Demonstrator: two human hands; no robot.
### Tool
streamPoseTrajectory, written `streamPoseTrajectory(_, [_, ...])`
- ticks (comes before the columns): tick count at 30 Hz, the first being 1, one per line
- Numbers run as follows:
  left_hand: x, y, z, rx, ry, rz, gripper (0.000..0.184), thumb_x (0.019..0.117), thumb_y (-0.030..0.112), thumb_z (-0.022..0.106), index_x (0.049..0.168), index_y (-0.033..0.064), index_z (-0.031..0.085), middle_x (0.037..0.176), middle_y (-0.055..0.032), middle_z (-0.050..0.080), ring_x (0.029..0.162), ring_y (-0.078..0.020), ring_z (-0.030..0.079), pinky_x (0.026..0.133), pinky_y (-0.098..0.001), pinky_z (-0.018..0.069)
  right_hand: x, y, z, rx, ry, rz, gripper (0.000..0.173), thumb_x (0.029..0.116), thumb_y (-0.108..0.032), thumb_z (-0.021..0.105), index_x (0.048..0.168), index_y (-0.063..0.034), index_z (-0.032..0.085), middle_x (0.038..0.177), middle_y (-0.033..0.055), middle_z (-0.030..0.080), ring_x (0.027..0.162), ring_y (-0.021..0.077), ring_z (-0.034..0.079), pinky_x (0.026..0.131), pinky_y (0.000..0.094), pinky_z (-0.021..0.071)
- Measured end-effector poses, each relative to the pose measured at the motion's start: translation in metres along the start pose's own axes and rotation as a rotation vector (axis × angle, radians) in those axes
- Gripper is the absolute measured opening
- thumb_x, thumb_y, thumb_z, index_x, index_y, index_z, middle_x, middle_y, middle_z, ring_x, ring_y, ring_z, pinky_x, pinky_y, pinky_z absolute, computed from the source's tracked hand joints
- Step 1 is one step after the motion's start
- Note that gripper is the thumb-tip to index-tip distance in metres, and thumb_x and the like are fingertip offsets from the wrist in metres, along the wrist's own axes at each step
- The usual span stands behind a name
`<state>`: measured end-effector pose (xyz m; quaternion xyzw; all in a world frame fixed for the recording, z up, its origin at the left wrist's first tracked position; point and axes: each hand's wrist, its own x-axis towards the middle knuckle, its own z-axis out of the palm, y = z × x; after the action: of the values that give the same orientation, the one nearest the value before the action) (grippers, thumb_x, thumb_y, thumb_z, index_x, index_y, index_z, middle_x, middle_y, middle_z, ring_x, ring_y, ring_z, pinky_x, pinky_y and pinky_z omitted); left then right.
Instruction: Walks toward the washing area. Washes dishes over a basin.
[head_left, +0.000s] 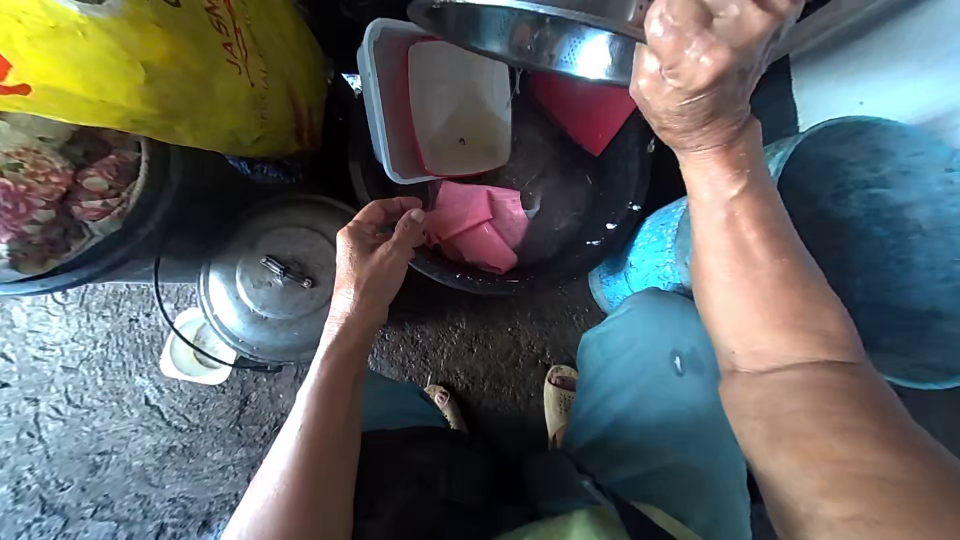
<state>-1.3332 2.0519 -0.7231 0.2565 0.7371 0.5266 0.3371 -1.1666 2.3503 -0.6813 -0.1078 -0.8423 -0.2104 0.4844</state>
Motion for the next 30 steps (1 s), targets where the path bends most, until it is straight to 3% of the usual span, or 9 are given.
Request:
streamPoseTrajectory(4, [0.003, -0.001, 0.002, 0.001, 0.023, -0.046, 0.020, 0.1017, 0.023, 0.064, 0.119, 0.0121, 0.067, 0.108, 0.0005, 0.069, 0.085, -0.0071, 0.069, 0.075, -0.0254, 0.0581, -0.010, -0.008, -0.003, 0.022, 0.070, 0.267, 0.014, 0.0907, -0.001, 0.062, 0.083, -0.0028, 0.074, 0.079, 0.0154, 0.074, 0.079, 0.0248, 0.073, 0.067, 0.0362, 0.0522])
streamPoseTrajectory(8, [0.002, 0.002, 0.004, -0.005, 0.032, -0.080, 0.031, 0.1004, 0.029, 0.066, 0.128, 0.0135, 0.064, 0.114, -0.0009, 0.068, 0.087, -0.0099, 0.066, 0.076, -0.0301, 0.0562, -0.024, -0.011, 0.010, 0.469, 0.276, 0.796, 0.017, 0.0798, 0.008, 0.059, 0.094, 0.0112, 0.068, 0.085, 0.0103, 0.070, 0.082, 0.0099, 0.067, 0.076, 0.0251, 0.0552])
streamPoseTrajectory(12, [0.000, 0.006, 0.006, -0.059, 0.045, -0.111, 0.060, 0.0976, 0.049, 0.065, 0.145, 0.0138, 0.054, 0.128, -0.0050, 0.066, 0.108, -0.0175, 0.066, 0.090, -0.0421, 0.0554, -0.018, -0.035, 0.016, 0.829, 0.408, 1.367, 0.050, 0.0655, 0.016, 0.055, 0.115, 0.0091, 0.058, 0.096, 0.0135, 0.066, 0.090, 0.0177, 0.068, 0.074, 0.0332, 0.0607])
streamPoseTrajectory(16, [-0.002, 0.014, 0.005, -0.220, 0.074, -0.154, 0.079, 0.0988, 0.062, 0.054, 0.160, 0.0166, 0.035, 0.160, -0.0059, 0.042, 0.139, -0.0260, 0.049, 0.106, -0.0528, 0.0480, 0.000, -0.062, 0.010, 0.968, 0.244, 1.688, 0.059, 0.0685, 0.017, 0.057, 0.125, 0.0003, 0.054, 0.109, 0.0140, 0.062, 0.098, 0.0215, 0.066, 0.074, 0.0417, 0.0614])
streamPoseTrajectory(20, [0.000, 0.017, 0.002, -0.463, 0.117, -0.067, 0.072, 0.1011, 0.052, 0.055, 0.162, 0.0311, 0.023, 0.150, -0.0058, 0.052, 0.125, -0.0292, 0.061, 0.094, -0.0522, 0.0562, -0.003, -0.077, 0.019, 1.138, -0.062, 1.726, 0.052, 0.0718, 0.013, 0.059, 0.121, -0.0032, 0.054, 0.104, 0.0114, 0.064, 0.090, 0.0194, 0.067, 0.070, 0.0396, 0.0613])
streamPoseTrajectory(24, [0.000, 0.021, 0.003, -0.703, 0.374, -0.084, 0.032, 0.1053, 0.018, 0.050, 0.136, 0.0086, 0.050, 0.120, -0.0109, 0.067, 0.108, -0.0240, 0.069, 0.091, -0.0469, 0.0596, -0.005, -0.093, 0.045, 1.334, -0.318, 1.587, 0.054, 0.0717, 0.009, 0.061, 0.124, -0.0029, 0.057, 0.103, 0.0098, 0.068, 0.089, 0.0179, 0.070, 0.072, 0.0371, 0.0626])
streamPoseTrajectory(26, [-0.001, 0.021, -0.004, -0.786, 0.482, -0.136, 0.029, 0.1054, 0.017, 0.042, 0.131, 0.0087, 0.052, 0.120, -0.0119, 0.066, 0.109, -0.0259, 0.068, 0.090, -0.0507, 0.0586, -0.006, -0.096, 0.063, 1.598, -0.400, 1.513, 0.028, 0.1034, -0.012, 0.052, 0.129, -0.0031, 0.057, 0.107, 0.0104, 0.070, 0.095, 0.0203, 0.071, 0.082, 0.0404, 0.0628])
streamPoseTrajectory(27, [-0.003, 0.022, -0.009, -0.807, 0.519, -0.157, 0.029, 0.1059, 0.019, 0.041, 0.131, 0.0092, 0.051, 0.121, -0.0131, 0.065, 0.109, -0.0284, 0.068, 0.089, -0.0533, 0.0584, -0.010, -0.095, 0.076, 1.748, -0.443, 1.489, 0.040, 0.1116, -0.034, 0.037, 0.131, -0.0047, 0.057, 0.108, 0.0106, 0.071, 0.096, 0.0214, 0.071, 0.084, 0.0421, 0.0616])
streamPoseTrajectory(30, [-0.011, 0.022, -0.022, -0.802, 0.617, -0.236, 0.031, 0.1043, 0.021, 0.043, 0.131, 0.0087, 0.050, 0.121, -0.0183, 0.065, 0.103, -0.0349, 0.069, 0.081, -0.0582, 0.0590, -0.024, -0.099, 0.118, 1.708, -0.601, 1.483, 0.074, 0.1049, -0.066, 0.011, 0.115, -0.0091, 0.058, 0.083, 0.0038, 0.069, 0.068, 0.0163, 0.067, 0.062, 0.0359, 0.0580])
